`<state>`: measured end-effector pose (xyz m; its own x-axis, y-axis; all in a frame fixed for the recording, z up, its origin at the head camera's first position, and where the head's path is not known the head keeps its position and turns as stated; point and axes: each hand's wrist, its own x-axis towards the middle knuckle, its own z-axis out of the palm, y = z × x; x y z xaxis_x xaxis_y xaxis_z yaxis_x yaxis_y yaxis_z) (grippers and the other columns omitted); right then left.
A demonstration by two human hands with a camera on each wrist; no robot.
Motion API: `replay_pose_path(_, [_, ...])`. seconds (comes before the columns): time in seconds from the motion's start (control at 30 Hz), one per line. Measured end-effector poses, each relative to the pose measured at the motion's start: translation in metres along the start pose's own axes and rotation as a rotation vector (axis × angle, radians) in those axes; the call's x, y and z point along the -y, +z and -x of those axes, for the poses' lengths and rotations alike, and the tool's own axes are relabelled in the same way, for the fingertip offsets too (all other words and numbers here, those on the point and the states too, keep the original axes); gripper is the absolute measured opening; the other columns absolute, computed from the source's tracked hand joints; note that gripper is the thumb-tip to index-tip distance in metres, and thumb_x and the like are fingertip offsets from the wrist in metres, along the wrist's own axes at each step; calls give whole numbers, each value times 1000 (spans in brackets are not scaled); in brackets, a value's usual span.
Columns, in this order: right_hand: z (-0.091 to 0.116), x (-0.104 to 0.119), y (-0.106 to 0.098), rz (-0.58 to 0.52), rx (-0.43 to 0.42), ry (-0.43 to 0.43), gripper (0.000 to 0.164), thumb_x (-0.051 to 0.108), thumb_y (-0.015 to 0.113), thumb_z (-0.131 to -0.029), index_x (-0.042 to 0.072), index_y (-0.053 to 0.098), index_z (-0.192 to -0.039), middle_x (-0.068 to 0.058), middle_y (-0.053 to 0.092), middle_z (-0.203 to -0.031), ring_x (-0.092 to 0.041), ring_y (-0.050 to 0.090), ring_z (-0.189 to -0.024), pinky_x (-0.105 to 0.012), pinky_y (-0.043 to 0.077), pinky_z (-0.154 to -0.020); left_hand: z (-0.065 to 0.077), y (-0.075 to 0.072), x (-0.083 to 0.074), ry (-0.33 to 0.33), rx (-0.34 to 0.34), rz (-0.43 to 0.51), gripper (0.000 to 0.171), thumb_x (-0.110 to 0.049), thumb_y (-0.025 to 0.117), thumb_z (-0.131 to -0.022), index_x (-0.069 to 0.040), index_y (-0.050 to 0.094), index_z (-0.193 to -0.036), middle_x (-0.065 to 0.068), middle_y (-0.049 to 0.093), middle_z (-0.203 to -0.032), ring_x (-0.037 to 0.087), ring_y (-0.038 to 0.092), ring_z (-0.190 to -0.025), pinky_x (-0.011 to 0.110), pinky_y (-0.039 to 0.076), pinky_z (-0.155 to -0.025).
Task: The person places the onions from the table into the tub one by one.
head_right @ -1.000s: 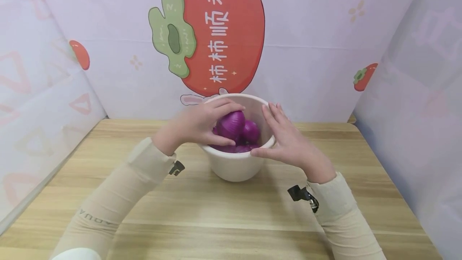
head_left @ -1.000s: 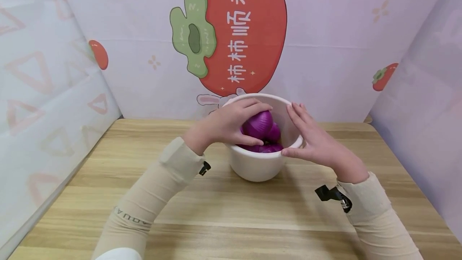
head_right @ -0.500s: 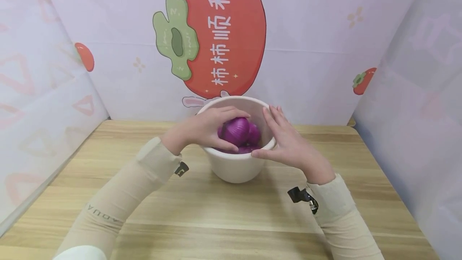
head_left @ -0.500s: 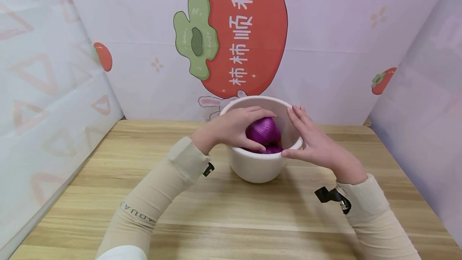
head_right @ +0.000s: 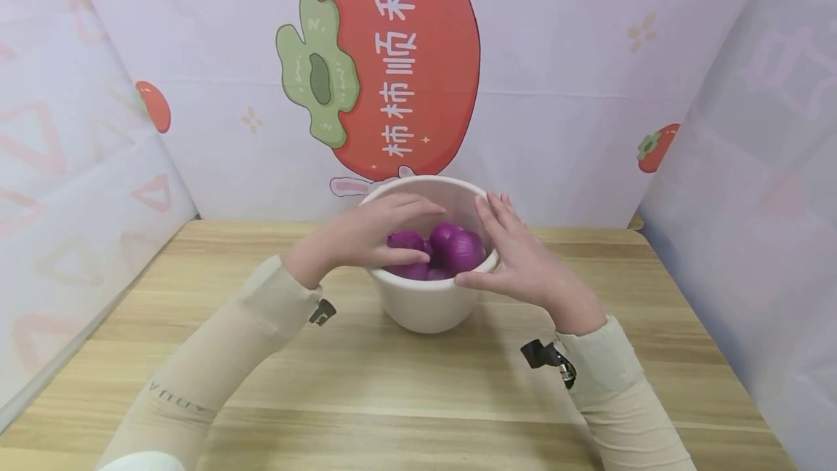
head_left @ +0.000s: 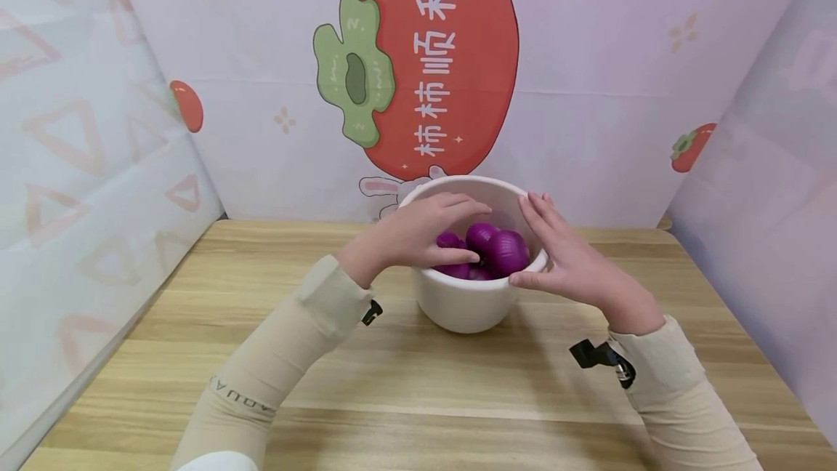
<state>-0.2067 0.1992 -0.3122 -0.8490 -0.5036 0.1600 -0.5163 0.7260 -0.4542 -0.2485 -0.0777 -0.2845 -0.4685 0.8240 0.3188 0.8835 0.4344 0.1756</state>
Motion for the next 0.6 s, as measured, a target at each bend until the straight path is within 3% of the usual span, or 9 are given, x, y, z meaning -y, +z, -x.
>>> replay_pose_path(0.13, [0,-1,0,-2,-5,-5,113,48,78,-81,15,5,-161,-10,-3,-169,-37,-11,-155,-75,17,-113,14,-4,0,-4,-64,-65,59,-46,67,-92,-15,55,-140,2,59,-139,17,49,-135,36,41,-115])
replay_pose_path(0.27, [3,-2,0,-4,-29,-30,112,47,78,-81,15,7,-161,-12,1,-169,-38,-9,-155,-76,18,-111,34,-11,2,-21,-114,-202,67,-50,66,-91,-16,49,-147,4,49,-152,25,39,-146,43,34,-120])
replay_pose_path(0.47, [11,-18,2,-41,-142,-168,100,37,79,-83,14,19,-160,-11,13,-168,-36,-3,-156,-78,18,-110,69,-25,8,-212,-139,-286,80,-58,61,-90,-29,29,-157,-6,18,-167,23,7,-157,61,24,-120])
replay_pose_path(0.6, [22,-35,3,-38,-262,-260,88,30,76,-87,11,27,-157,-15,21,-165,-31,2,-156,-74,16,-115,99,-30,20,-322,-191,-349,83,-59,62,-89,-32,25,-158,-8,12,-168,22,1,-157,69,20,-117])
